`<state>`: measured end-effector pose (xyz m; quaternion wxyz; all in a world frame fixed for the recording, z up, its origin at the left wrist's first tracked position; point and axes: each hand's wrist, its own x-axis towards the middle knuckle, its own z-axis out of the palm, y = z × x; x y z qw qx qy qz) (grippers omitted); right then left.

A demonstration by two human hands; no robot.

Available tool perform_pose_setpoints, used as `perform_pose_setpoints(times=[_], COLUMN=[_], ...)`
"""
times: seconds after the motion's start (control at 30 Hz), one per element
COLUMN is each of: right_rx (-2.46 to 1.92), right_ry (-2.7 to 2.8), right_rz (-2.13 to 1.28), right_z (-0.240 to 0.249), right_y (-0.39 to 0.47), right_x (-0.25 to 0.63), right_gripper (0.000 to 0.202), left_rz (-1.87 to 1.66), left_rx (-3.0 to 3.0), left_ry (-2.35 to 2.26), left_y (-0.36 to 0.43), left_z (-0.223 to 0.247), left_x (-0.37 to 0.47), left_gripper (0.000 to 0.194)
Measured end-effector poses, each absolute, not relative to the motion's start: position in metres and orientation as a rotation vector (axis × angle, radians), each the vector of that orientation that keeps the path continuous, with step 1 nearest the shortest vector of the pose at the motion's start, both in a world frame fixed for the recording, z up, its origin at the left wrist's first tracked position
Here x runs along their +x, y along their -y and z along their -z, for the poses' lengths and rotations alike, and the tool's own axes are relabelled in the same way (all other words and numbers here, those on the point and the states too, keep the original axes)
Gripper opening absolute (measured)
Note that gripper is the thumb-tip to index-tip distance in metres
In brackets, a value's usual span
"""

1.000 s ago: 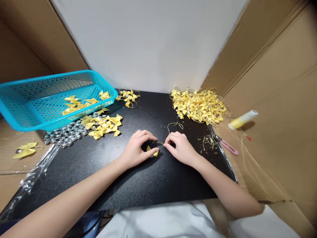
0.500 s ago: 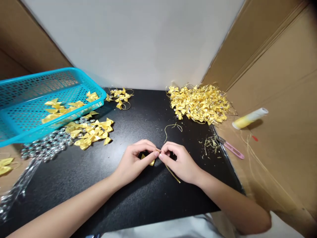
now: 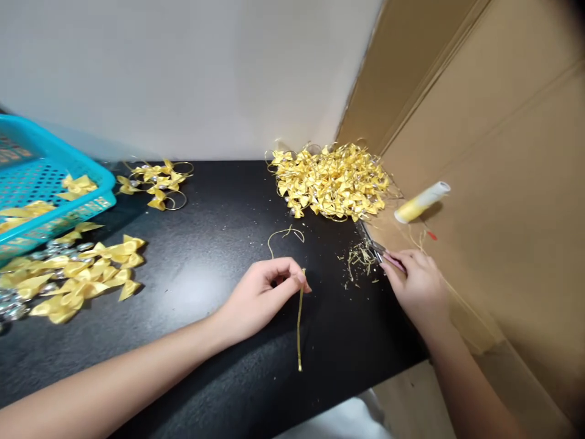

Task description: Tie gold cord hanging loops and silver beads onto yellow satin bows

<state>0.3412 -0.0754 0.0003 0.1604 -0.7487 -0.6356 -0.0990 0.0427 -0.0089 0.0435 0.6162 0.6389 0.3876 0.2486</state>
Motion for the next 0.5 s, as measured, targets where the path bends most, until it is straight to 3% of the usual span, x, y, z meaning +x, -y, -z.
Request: perform_pose_setpoints(times=[0.5], right_rx=[-2.091], right_ry=[1.658], right_rz=[0.022], right_z=[0.000], right_y=[0.065], right_x=[0.350], right_gripper=[0.013], left_rz=[-0.382], left_rx=[1.657], left_ry=[-0.813], left_y=[-0.003], left_z=[-0.044], left_x=[0.090], left_gripper=[0.021])
